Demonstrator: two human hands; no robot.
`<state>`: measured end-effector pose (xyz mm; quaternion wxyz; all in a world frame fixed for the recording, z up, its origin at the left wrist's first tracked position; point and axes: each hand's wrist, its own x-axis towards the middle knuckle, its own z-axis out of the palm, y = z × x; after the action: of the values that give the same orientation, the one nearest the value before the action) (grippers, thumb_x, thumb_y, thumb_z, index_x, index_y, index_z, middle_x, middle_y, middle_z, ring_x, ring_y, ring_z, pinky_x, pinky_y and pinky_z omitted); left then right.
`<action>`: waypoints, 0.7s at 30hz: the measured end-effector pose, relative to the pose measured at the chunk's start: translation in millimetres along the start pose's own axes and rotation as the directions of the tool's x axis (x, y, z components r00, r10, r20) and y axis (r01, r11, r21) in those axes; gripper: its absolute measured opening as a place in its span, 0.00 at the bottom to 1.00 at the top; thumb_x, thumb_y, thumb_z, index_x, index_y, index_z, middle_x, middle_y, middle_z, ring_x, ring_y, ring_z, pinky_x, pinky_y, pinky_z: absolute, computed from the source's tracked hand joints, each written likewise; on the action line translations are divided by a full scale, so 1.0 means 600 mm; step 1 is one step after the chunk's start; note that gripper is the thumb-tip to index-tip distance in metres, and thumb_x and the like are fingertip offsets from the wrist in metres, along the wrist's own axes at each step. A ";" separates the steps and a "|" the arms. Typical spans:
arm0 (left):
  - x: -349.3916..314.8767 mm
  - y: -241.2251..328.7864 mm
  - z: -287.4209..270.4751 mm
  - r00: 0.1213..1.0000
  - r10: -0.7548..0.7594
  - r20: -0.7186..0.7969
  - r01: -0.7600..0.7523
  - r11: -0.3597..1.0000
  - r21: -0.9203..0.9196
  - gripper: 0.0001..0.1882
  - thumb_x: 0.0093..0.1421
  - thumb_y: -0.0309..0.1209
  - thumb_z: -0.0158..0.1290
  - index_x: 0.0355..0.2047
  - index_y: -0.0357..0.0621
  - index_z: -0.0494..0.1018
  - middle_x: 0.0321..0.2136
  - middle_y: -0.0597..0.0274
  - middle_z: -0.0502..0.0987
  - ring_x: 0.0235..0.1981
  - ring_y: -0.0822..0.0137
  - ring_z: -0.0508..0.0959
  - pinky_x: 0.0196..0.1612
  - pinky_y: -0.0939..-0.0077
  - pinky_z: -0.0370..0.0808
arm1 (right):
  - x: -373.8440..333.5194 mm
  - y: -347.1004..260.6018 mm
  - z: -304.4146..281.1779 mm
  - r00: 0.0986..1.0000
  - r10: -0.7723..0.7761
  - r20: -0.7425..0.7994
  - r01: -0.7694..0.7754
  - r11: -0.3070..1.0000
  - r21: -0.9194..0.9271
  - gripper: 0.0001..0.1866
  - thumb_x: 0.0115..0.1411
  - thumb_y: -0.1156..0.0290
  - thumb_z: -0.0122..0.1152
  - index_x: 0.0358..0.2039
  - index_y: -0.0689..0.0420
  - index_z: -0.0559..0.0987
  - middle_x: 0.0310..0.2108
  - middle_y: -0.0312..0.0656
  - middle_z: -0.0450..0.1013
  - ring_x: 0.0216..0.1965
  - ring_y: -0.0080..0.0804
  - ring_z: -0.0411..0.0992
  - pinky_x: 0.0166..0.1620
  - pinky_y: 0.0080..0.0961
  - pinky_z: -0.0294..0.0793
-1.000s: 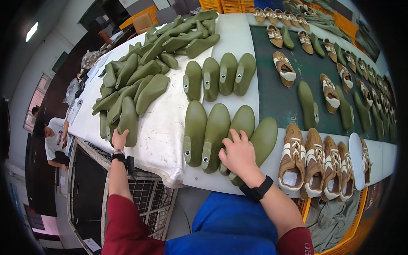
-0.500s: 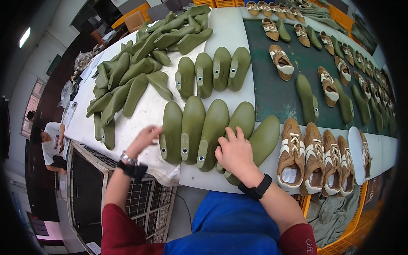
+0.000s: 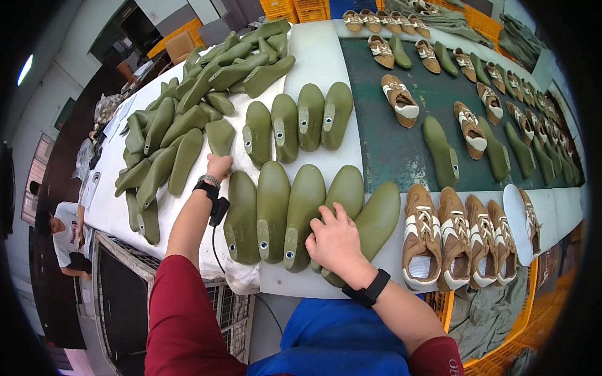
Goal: The worker is sorting and organizing green shoe lasts and matching them with shoe uppers on a production line table.
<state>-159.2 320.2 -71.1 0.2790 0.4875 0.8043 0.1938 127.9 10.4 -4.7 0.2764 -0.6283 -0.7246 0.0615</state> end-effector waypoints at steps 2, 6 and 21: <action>0.023 -0.051 -0.032 0.998 0.066 -0.005 -0.066 0.998 -0.016 0.36 0.45 0.38 0.56 0.51 0.27 0.60 0.42 0.36 0.73 0.45 0.43 0.74 0.49 0.65 0.71 | -0.001 0.000 -0.002 1.000 -0.002 0.002 0.002 1.000 0.003 0.09 0.45 0.69 0.56 0.26 0.59 0.78 0.44 0.50 0.71 0.51 0.55 0.65 0.46 0.45 0.72; -0.043 -0.067 -0.070 0.987 0.154 0.034 -0.138 0.947 -0.290 0.21 0.48 0.35 0.59 0.38 0.29 0.72 0.36 0.46 0.76 0.37 0.56 0.79 0.34 0.65 0.79 | 0.003 0.014 0.002 1.000 0.017 -0.006 -0.017 1.000 0.002 0.09 0.45 0.69 0.56 0.26 0.59 0.78 0.44 0.51 0.71 0.50 0.55 0.65 0.46 0.46 0.72; 0.005 0.148 -0.199 0.564 0.799 -0.209 -0.749 0.602 0.278 0.41 0.54 0.40 0.57 0.62 0.36 0.51 0.58 0.35 0.58 0.57 0.43 0.63 0.57 0.61 0.63 | 0.005 -0.005 -0.006 1.000 -0.022 -0.001 0.022 1.000 0.000 0.07 0.44 0.70 0.57 0.25 0.58 0.78 0.43 0.49 0.71 0.50 0.55 0.66 0.45 0.46 0.72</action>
<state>-176.2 358.0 71.9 -0.0050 0.7741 0.5538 0.3066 126.7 11.7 0.9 0.2773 -0.6205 -0.7313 0.0579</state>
